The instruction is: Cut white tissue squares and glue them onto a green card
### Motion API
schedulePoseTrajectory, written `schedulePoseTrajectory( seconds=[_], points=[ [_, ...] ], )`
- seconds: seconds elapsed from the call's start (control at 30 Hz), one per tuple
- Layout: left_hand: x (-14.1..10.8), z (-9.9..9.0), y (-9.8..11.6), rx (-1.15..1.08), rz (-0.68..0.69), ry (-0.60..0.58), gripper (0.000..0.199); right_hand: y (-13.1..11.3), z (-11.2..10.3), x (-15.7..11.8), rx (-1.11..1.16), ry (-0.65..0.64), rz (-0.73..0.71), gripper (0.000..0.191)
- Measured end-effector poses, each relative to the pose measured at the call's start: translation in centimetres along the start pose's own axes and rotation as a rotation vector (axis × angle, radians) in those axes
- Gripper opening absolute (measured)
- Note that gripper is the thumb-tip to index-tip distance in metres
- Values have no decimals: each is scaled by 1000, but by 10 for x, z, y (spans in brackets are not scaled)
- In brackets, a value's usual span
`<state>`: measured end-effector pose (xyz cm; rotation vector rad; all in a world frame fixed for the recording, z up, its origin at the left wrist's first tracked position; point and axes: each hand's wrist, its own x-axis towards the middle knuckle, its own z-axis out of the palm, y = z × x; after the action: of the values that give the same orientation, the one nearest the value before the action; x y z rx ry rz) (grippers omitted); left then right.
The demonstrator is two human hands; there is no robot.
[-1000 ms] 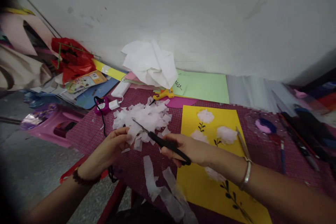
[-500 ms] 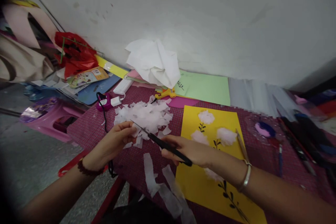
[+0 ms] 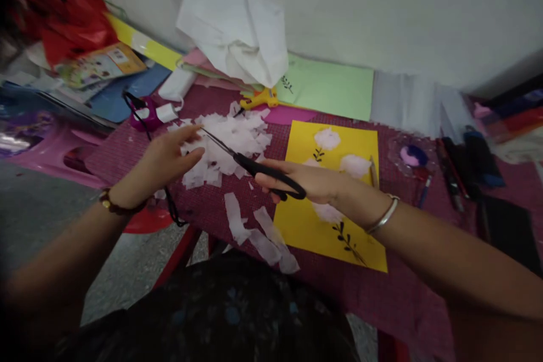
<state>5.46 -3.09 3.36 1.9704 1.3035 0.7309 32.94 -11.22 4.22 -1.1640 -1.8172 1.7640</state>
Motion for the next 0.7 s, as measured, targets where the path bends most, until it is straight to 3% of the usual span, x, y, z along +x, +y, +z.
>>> schedulePoseTrajectory(
  seconds=[0.07,0.1,0.2,0.3,0.4,0.5,0.53,0.7],
  points=[
    [-12,-4,1,313,194,46,22,3,0,-11,15,16,-11,55],
    [-21,-5,2,386,274,6,19,5,1,-18,11,33,-1,53],
    [-47,1,8,307,448,-321,25,8,4,-36,-13,83,46,49],
    [-64,17,16,134,470,-641,51,14,9,-47,-1,107,71,49],
    [-62,33,24,87,466,-789,51,24,14,-50,65,111,65,50],
    [-50,39,27,66,501,-813,15,31,17,-53,78,119,47,48],
    [-45,38,26,45,490,-794,11,33,17,-55,67,120,47,47],
    [-32,14,21,-107,120,-429,13,33,13,-59,38,110,40,55]
  ],
)
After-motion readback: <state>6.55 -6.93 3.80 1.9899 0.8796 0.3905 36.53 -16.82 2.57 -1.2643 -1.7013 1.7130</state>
